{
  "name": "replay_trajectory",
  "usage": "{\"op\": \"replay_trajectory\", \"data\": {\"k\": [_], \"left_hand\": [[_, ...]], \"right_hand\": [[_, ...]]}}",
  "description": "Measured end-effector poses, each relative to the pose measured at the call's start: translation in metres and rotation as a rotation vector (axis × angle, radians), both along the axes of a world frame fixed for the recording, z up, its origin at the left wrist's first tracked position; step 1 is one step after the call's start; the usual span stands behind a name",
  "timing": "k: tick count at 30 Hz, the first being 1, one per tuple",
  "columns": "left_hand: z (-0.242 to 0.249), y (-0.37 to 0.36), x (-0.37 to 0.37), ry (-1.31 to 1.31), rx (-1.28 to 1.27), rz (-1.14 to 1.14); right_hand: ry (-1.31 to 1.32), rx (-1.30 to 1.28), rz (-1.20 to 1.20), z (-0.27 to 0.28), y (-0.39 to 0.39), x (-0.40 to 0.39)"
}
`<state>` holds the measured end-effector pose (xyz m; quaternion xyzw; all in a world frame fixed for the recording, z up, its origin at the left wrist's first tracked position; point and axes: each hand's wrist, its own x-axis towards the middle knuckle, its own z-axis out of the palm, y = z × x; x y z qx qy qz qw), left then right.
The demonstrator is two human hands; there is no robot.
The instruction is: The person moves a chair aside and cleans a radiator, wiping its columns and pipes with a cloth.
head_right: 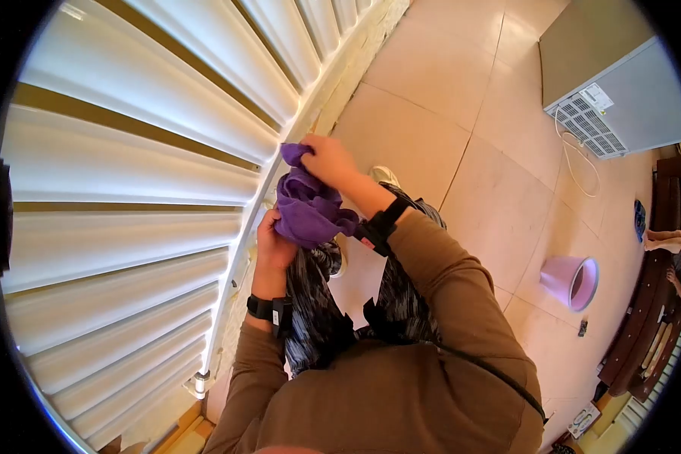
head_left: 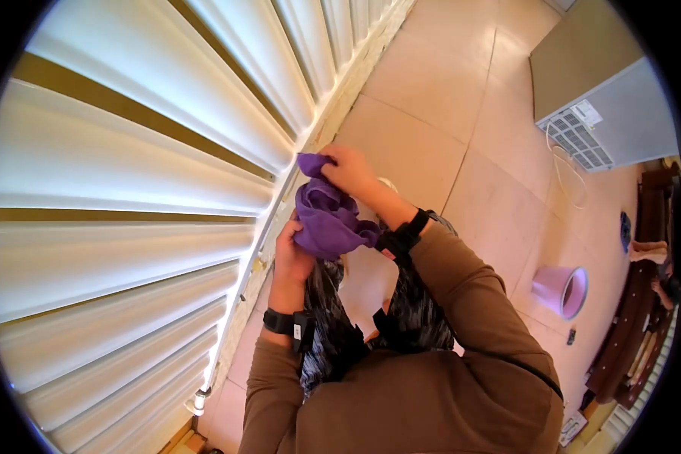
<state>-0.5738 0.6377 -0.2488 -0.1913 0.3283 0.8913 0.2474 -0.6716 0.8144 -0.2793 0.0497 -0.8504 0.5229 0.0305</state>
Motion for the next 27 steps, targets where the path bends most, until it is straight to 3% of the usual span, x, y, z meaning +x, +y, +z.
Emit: {"op": "replay_trajectory", "data": {"k": [1, 2, 4, 10, 13, 14, 16, 17, 20, 22, 24, 25, 26, 27], "left_hand": [[0.004, 0.004, 0.001, 0.006, 0.012, -0.011], [0.006, 0.009, 0.002, 0.011, 0.026, -0.025], [0.003, 0.021, -0.004, 0.038, -0.014, -0.047], [0.01, 0.064, -0.05, 0.107, -0.131, -0.122], [0.002, 0.066, -0.069, 0.069, -0.144, -0.12], [-0.004, 0.064, -0.072, 0.082, -0.144, -0.109], [-0.007, 0.065, -0.084, 0.108, -0.135, -0.104], [-0.008, 0.063, -0.085, 0.091, -0.129, -0.096], [-0.009, 0.06, -0.077, 0.045, -0.138, -0.082], [-0.005, 0.059, -0.073, 0.027, -0.194, -0.135], [0.002, 0.058, -0.067, 0.027, -0.188, -0.143], [0.005, 0.055, -0.059, 0.01, -0.185, -0.154], [0.002, 0.051, -0.051, 0.011, -0.182, -0.14], [-0.006, 0.043, -0.043, -0.011, -0.167, -0.147]], "right_hand": [[-0.153, -0.244, -0.01, -0.002, 0.007, -0.003], [-0.155, -0.244, -0.014, -0.004, 0.018, -0.008], [-0.407, -0.826, -0.409, 0.026, 0.041, -0.028], [-0.246, -1.166, -0.395, 0.021, 0.063, -0.075], [-0.142, -1.033, -0.439, 0.022, 0.053, -0.081], [-0.256, -0.875, -0.325, 0.023, 0.057, -0.088], [0.051, -0.249, -0.258, 0.0, 0.045, -0.107], [0.016, -0.114, -0.257, -0.001, 0.042, -0.103], [0.008, -0.024, -0.246, 0.011, 0.029, -0.083], [0.134, 0.033, -0.257, 0.007, 0.021, -0.065], [-0.154, -0.071, -0.064, 0.023, 0.019, -0.041], [-0.273, 0.009, -0.008, 0.021, 0.016, -0.034], [-0.271, 0.014, 0.005, 0.015, 0.01, -0.026], [-0.214, -0.156, 0.008, 0.002, 0.001, -0.02]]}}
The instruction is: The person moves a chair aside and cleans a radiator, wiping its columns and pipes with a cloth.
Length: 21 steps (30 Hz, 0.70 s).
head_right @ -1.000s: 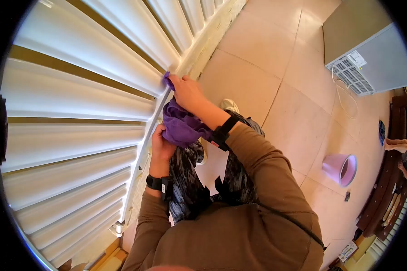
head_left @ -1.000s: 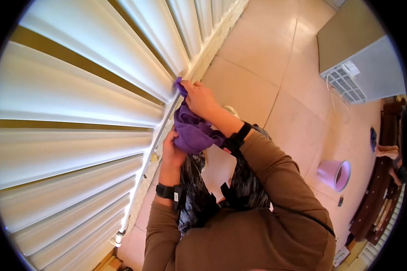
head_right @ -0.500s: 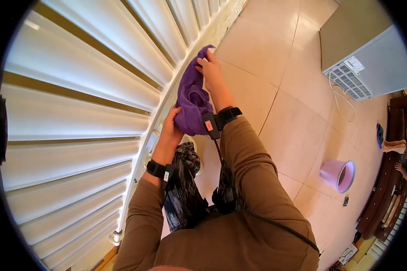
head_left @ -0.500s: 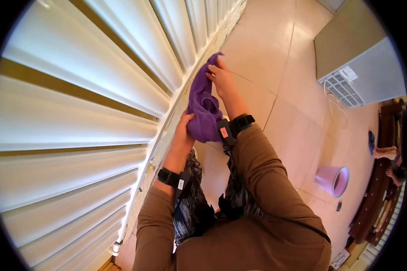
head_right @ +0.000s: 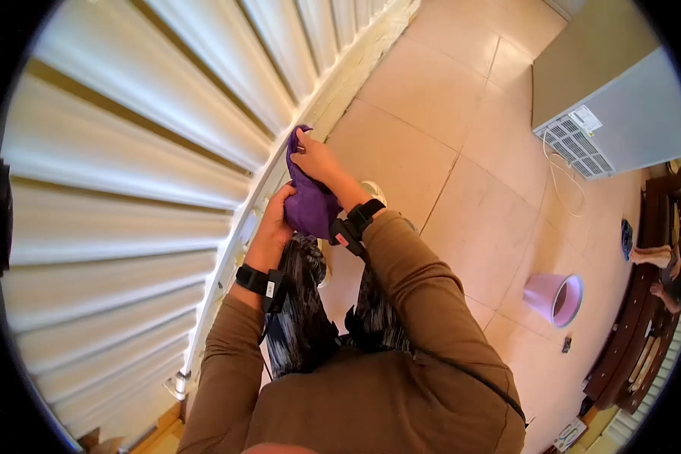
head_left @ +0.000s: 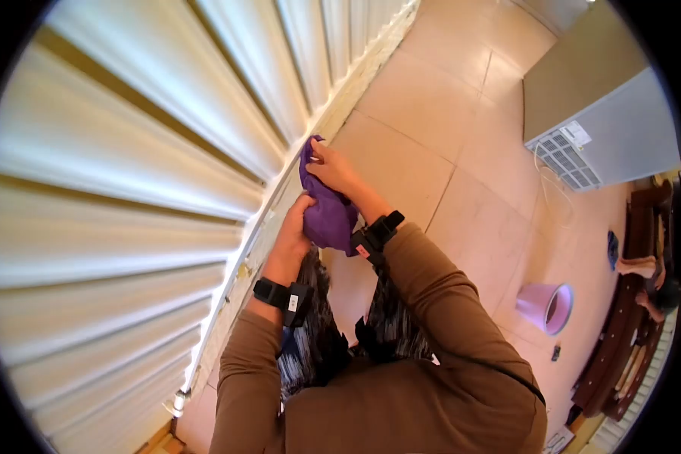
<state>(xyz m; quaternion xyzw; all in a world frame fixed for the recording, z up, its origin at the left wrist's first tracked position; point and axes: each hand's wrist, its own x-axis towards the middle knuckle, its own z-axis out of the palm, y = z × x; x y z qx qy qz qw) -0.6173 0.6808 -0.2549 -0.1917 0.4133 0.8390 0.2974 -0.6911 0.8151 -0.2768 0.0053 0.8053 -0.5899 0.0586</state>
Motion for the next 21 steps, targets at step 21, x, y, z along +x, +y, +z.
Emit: {"op": "replay_trajectory", "data": {"k": [21], "left_hand": [[0.068, -0.079, 0.17, 0.124, 0.065, 0.242]], "right_hand": [[0.093, 0.119, -0.003, 0.02, -0.083, 0.074]]}}
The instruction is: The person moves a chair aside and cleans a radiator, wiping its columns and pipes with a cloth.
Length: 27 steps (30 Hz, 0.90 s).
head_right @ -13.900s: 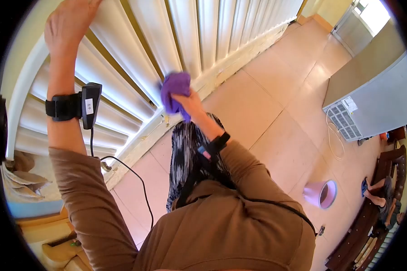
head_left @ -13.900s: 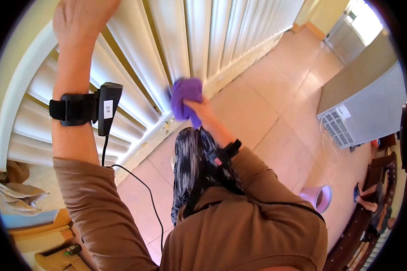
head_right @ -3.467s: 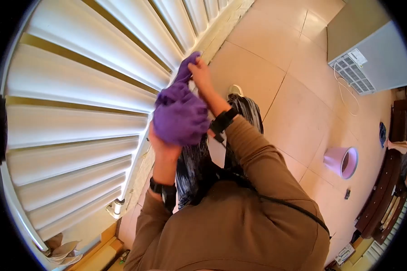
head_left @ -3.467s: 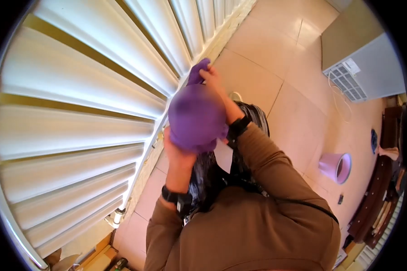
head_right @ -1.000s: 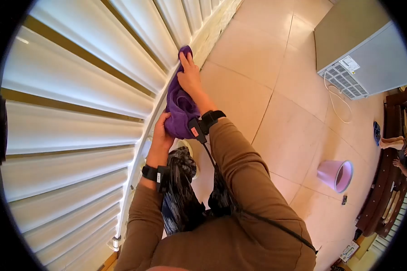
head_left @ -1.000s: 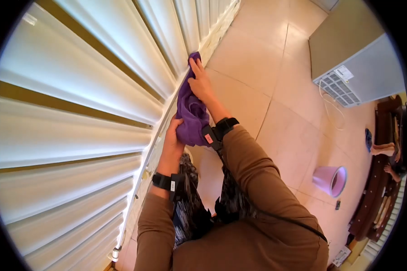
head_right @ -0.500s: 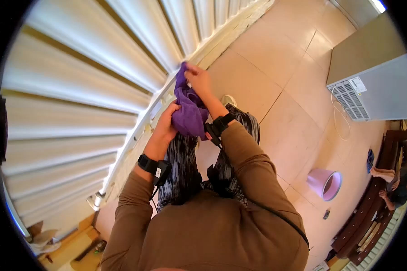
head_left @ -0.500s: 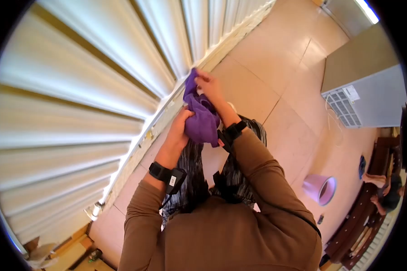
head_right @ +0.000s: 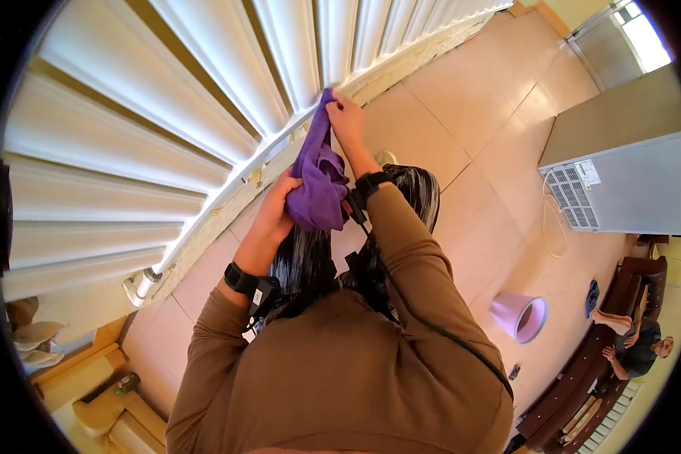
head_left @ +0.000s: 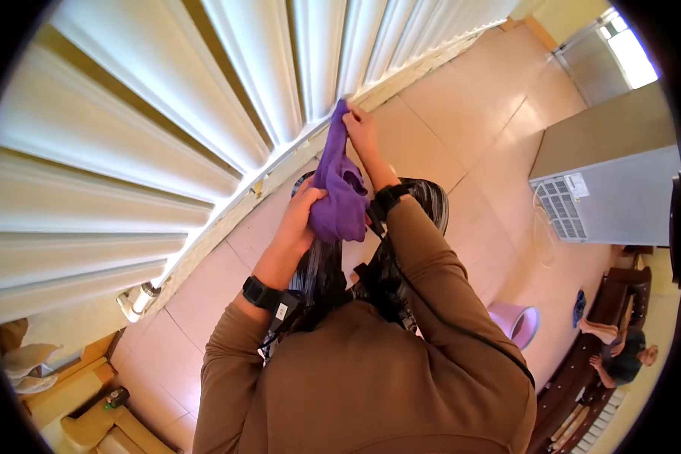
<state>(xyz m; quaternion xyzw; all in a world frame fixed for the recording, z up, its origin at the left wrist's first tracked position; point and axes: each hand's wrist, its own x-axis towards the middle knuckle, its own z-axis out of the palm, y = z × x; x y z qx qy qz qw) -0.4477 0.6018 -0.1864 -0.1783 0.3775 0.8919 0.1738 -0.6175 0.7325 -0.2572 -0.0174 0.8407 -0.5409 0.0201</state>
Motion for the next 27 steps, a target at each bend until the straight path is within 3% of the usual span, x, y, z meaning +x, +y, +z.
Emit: {"op": "replay_trajectory", "data": {"k": [2, 3, 6, 7, 9, 10, 12, 17, 20, 21, 22, 24, 27], "left_hand": [[-0.001, -0.005, 0.002, 0.023, 0.034, 0.013], [-0.002, -0.005, 0.001, 0.015, 0.05, 0.024], [-0.007, -0.001, 0.005, 0.017, 0.096, 0.026], [-0.006, 0.0, 0.01, 0.016, 0.116, 0.009], [0.0, 0.004, 0.022, 0.0, 0.129, 0.014], [0.004, 0.005, 0.027, -0.019, 0.138, 0.011], [0.006, 0.006, 0.033, -0.021, 0.123, 0.008], [0.017, -0.01, 0.044, -0.025, 0.141, 0.147], [0.023, -0.021, 0.057, -0.062, 0.239, 0.144], [0.021, -0.023, 0.06, -0.069, 0.24, 0.154], [0.019, -0.024, 0.063, -0.044, 0.23, 0.121], [0.019, -0.025, 0.068, -0.02, 0.22, 0.098], [0.029, -0.027, 0.072, -0.019, 0.236, 0.118]], "right_hand": [[0.28, 0.192, -0.079, 0.003, -0.01, 0.0], [0.227, 0.344, -0.061, 0.001, -0.016, 0.004], [0.195, 0.478, 0.065, 0.0, -0.015, 0.01], [0.194, 0.479, 0.073, 0.004, -0.01, 0.017], [0.016, 0.21, 0.391, 0.014, 0.004, 0.027], [0.014, 0.208, 0.396, 0.0, 0.003, 0.021], [0.073, -0.148, 0.08, -0.008, -0.006, 0.014], [0.212, 0.391, 0.241, -0.004, -0.051, 0.046], [0.081, 0.297, 0.437, 0.01, -0.038, 0.051], [0.158, 0.123, 0.485, 0.012, -0.034, 0.054], [0.15, 0.12, 0.494, 0.014, -0.036, 0.056], [0.152, 0.018, 0.136, 0.015, -0.042, 0.053], [0.15, 0.315, 0.213, 0.005, -0.064, 0.067]]}}
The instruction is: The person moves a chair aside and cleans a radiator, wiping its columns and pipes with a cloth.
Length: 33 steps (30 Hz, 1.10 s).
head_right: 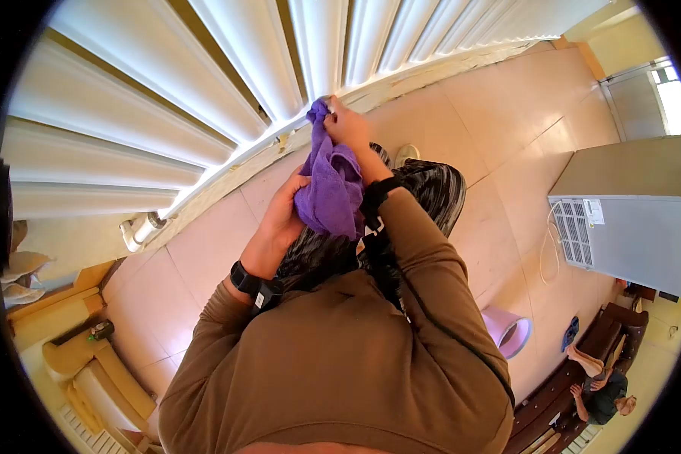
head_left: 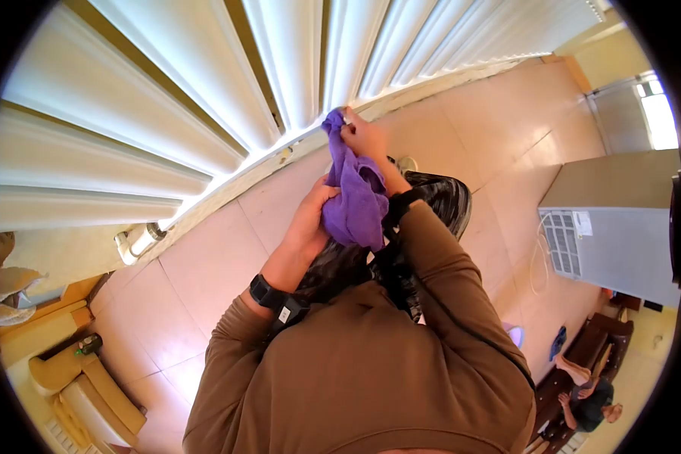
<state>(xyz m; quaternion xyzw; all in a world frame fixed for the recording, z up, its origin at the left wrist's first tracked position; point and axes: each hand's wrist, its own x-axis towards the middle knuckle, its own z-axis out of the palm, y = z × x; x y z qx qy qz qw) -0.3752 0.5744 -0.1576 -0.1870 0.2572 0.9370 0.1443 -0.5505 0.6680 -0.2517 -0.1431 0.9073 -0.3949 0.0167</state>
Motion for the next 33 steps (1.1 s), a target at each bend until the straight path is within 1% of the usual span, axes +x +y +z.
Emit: {"op": "replay_trajectory", "data": {"k": [1, 2, 3, 5, 6, 7, 9, 10, 11, 13, 14, 15, 17, 18, 19, 20, 21, 22, 24, 25, 27, 28, 29, 30, 31, 32, 33], "left_hand": [[0.0, -0.003, 0.003, -0.013, -0.032, 0.016], [0.001, -0.006, 0.006, -0.028, -0.063, 0.032], [-0.003, -0.01, 0.012, -0.027, -0.065, 0.036], [-0.008, -0.019, 0.023, -0.031, -0.048, 0.05], [-0.006, -0.021, 0.026, -0.039, -0.05, 0.064], [0.0, -0.025, 0.03, -0.03, -0.052, 0.07], [0.006, -0.03, 0.033, -0.024, -0.056, 0.091], [0.006, -0.031, 0.031, -0.035, -0.09, 0.122], [0.007, -0.033, 0.029, -0.052, -0.126, 0.15], [-0.001, -0.038, 0.026, -0.08, -0.138, 0.178], [-0.007, -0.04, 0.026, -0.104, -0.147, 0.201], [-0.013, -0.043, 0.026, -0.103, -0.145, 0.206], [-0.024, -0.052, 0.033, -0.118, -0.123, 0.217], [-0.024, -0.053, 0.035, -0.123, -0.121, 0.214], [-0.024, -0.053, 0.036, -0.124, -0.129, 0.216], [-0.024, -0.055, 0.036, -0.122, -0.138, 0.214], [-0.022, -0.056, 0.039, -0.118, -0.141, 0.203], [-0.02, -0.057, 0.042, -0.128, -0.17, 0.22], [-0.014, -0.059, 0.049, -0.094, -0.213, 0.255], [-0.007, -0.06, 0.057, -0.077, -0.22, 0.249], [0.009, -0.063, 0.062, -0.022, -0.214, 0.319], [0.021, -0.068, 0.051, 0.084, -0.242, 0.31], [0.04, -0.062, 0.054, 0.149, -0.262, 0.324], [0.058, -0.058, 0.05, 0.209, -0.287, 0.301], [0.059, -0.055, 0.047, 0.238, -0.29, 0.28], [0.062, -0.05, 0.044, 0.278, -0.394, 0.23], [0.067, -0.046, 0.039, 0.318, -0.498, 0.184]], "right_hand": [[0.016, 0.14, 0.003, -0.006, -0.008, 0.008], [-0.006, 0.159, 0.073, -0.011, -0.012, 0.015], [-0.004, 0.157, 0.077, -0.01, -0.012, 0.023], [-0.045, -0.167, 0.163, -0.005, -0.013, 0.033], [-0.053, -0.232, 0.098, -0.006, -0.012, 0.031], [-0.028, -0.398, 0.014, -0.007, -0.013, 0.028], [0.115, -0.585, -0.162, -0.009, -0.021, 0.014], [0.156, -0.486, -0.183, 0.016, -0.026, 0.023], [0.148, -0.488, -0.177, 0.015, -0.032, 0.026], [0.416, -0.079, 0.006, 0.007, -0.042, 0.029], [0.28, -0.052, -0.02, 0.002, -0.048, 0.034], [0.281, -0.051, -0.015, 0.001, -0.051, 0.036], [0.4, -0.043, 0.078, -0.001, -0.05, 0.042], [0.36, 0.132, 0.234, -0.001, -0.045, 0.046], [0.359, 0.134, 0.226, -0.018, -0.04, 0.051], [0.059, -0.026, 0.398, -0.043, -0.035, 0.057], [-0.241, -0.192, 0.561, -0.04, -0.035, 0.064], [-0.228, -0.192, 0.555, -0.036, -0.035, 0.065], [-0.583, -0.495, 0.19, -0.02, -0.031, 0.069], [-0.566, -0.503, 0.189, -0.014, -0.024, 0.072], [-0.37, -0.428, 0.042, 0.005, -0.005, 0.07], [-0.425, -0.648, 0.036, 0.019, 0.006, 0.068], [-0.518, -0.853, 0.057, 0.034, 0.023, 0.083], [-0.484, -0.869, 0.044, 0.055, 0.035, 0.093], [-0.604, -1.02, 0.168, 0.078, 0.044, 0.102], [-0.729, -1.167, 0.302, 0.095, 0.051, 0.11], [-0.701, -1.182, 0.301, 0.105, 0.057, 0.114]]}}
